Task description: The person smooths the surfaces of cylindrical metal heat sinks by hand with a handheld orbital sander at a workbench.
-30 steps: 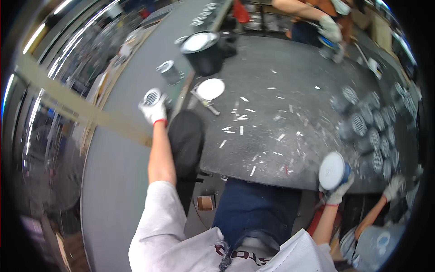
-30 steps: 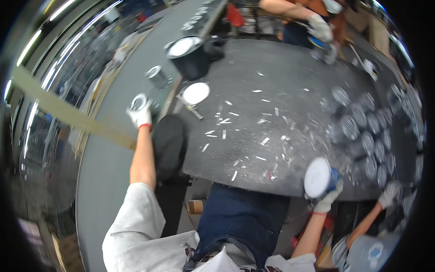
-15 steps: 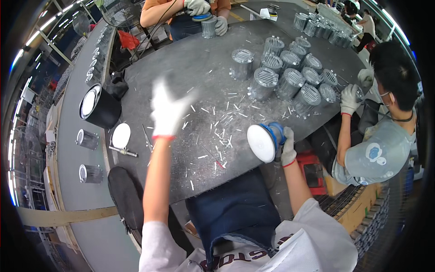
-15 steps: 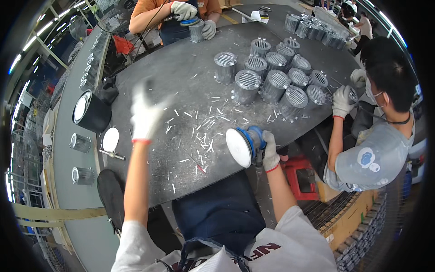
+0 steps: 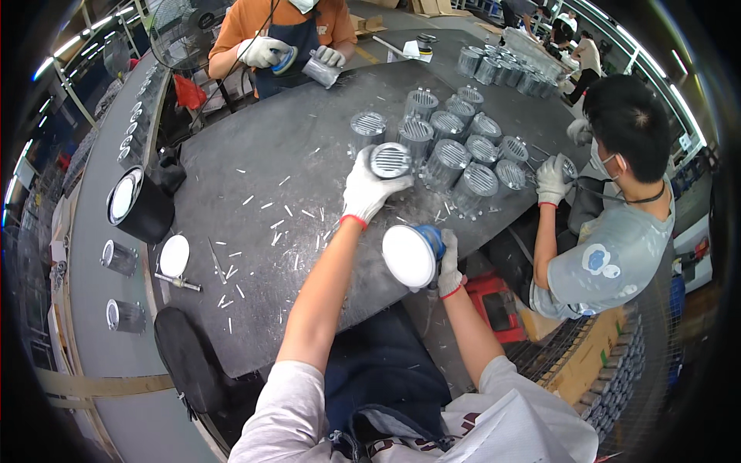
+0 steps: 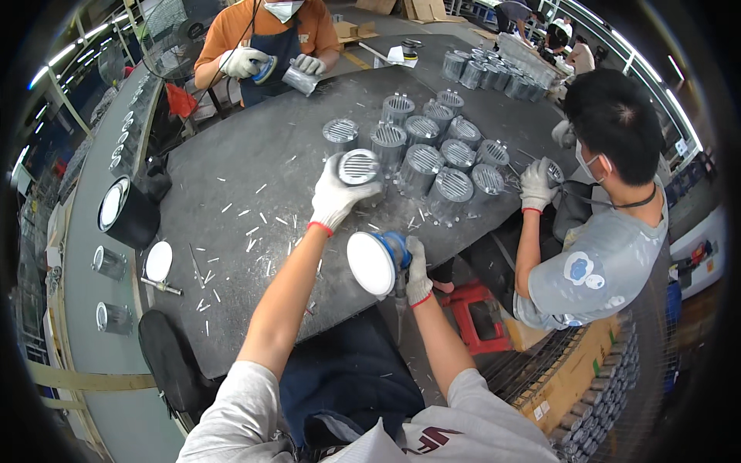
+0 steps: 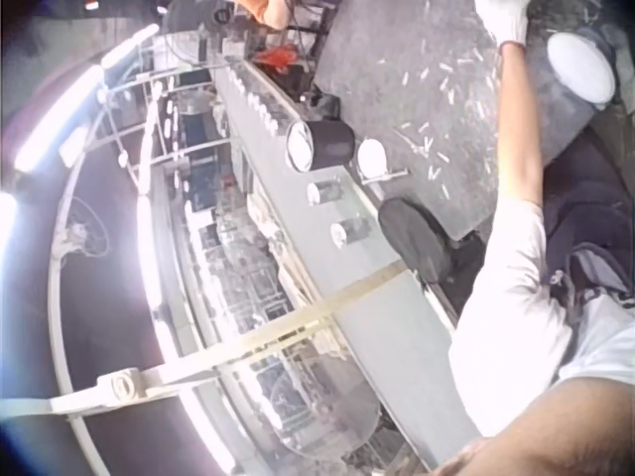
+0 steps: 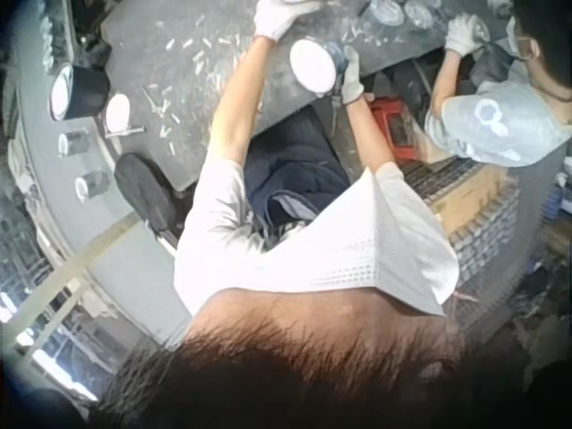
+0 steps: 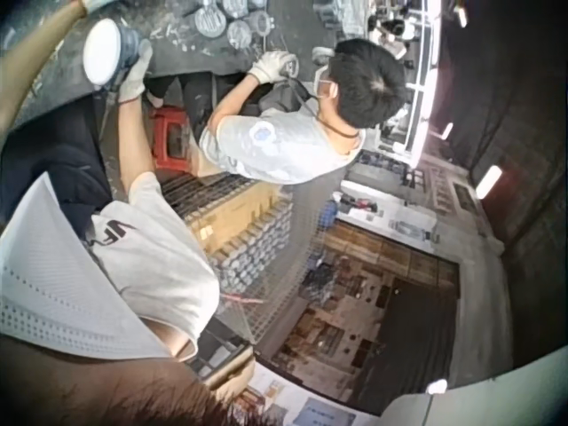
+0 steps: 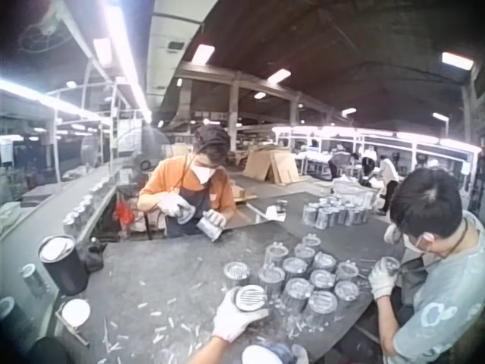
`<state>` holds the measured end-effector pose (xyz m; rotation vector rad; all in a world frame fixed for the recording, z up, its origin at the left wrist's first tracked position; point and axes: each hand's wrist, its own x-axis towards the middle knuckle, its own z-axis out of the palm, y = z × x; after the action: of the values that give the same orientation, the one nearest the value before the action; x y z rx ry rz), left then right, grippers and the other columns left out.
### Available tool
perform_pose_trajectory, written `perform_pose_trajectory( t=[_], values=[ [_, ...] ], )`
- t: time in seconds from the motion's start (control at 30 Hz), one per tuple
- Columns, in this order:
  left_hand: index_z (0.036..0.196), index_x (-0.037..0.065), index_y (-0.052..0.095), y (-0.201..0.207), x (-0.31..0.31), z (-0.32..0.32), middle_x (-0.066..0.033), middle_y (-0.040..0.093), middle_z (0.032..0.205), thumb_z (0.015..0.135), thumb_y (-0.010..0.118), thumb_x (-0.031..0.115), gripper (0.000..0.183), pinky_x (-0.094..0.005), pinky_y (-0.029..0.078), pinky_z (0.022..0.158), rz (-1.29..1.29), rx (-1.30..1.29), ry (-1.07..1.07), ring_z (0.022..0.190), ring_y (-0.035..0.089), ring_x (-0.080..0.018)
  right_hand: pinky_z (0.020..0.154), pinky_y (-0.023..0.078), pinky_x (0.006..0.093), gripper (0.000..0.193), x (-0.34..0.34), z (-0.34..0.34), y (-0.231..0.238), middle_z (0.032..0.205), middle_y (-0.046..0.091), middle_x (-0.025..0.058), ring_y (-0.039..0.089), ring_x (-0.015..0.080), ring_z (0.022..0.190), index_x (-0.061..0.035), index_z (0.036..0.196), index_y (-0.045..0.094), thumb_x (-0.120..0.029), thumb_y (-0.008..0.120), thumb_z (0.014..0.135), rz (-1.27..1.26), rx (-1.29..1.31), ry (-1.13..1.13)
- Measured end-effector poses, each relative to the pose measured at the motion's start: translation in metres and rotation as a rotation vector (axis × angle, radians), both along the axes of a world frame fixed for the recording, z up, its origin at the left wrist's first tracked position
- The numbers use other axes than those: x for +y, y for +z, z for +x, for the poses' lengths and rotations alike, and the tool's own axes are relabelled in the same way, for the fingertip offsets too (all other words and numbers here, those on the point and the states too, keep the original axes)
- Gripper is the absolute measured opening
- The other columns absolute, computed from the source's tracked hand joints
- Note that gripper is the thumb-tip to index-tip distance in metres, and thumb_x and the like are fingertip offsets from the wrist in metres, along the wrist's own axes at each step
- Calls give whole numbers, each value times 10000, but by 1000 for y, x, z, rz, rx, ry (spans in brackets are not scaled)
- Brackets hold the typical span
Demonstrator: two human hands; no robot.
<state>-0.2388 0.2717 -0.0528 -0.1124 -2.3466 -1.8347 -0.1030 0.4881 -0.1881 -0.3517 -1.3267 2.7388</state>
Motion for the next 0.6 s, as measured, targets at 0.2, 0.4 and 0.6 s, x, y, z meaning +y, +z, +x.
perform_pose_trajectory(
  t=[0.2, 0.4, 0.6],
  values=[
    [1698, 61, 605, -48, -93, 85, -90, 776, 1497, 1054, 935, 224, 742, -421, 629, 1172, 1109, 66, 48, 1356, 745, -242, 1137, 601, 422, 500, 12, -3, -21, 1309, 776, 34, 726, 214, 1233, -143, 1309, 765, -603, 687, 1130, 112, -158, -74],
    [1658, 41, 631, 63, -237, 178, -96, 790, 1454, 870, 1070, 274, 932, -390, 627, 1154, 183, -73, -154, 1360, 753, -216, 1228, 638, 513, 978, 24, -4, -20, 1529, 798, 193, 800, 356, 1369, -18, 1597, 709, -847, 565, 1097, 2, -136, 174],
    [1362, 9, 729, 103, -230, 207, -223, 845, 1158, 677, 1039, 483, 889, -544, 680, 887, -1175, -309, -658, 1031, 853, -439, 1111, 695, 420, 745, -5, -6, 69, 1346, 851, 152, 838, 298, 1225, -48, 1507, 741, -638, 767, 1053, 73, -297, 426]
  ],
)
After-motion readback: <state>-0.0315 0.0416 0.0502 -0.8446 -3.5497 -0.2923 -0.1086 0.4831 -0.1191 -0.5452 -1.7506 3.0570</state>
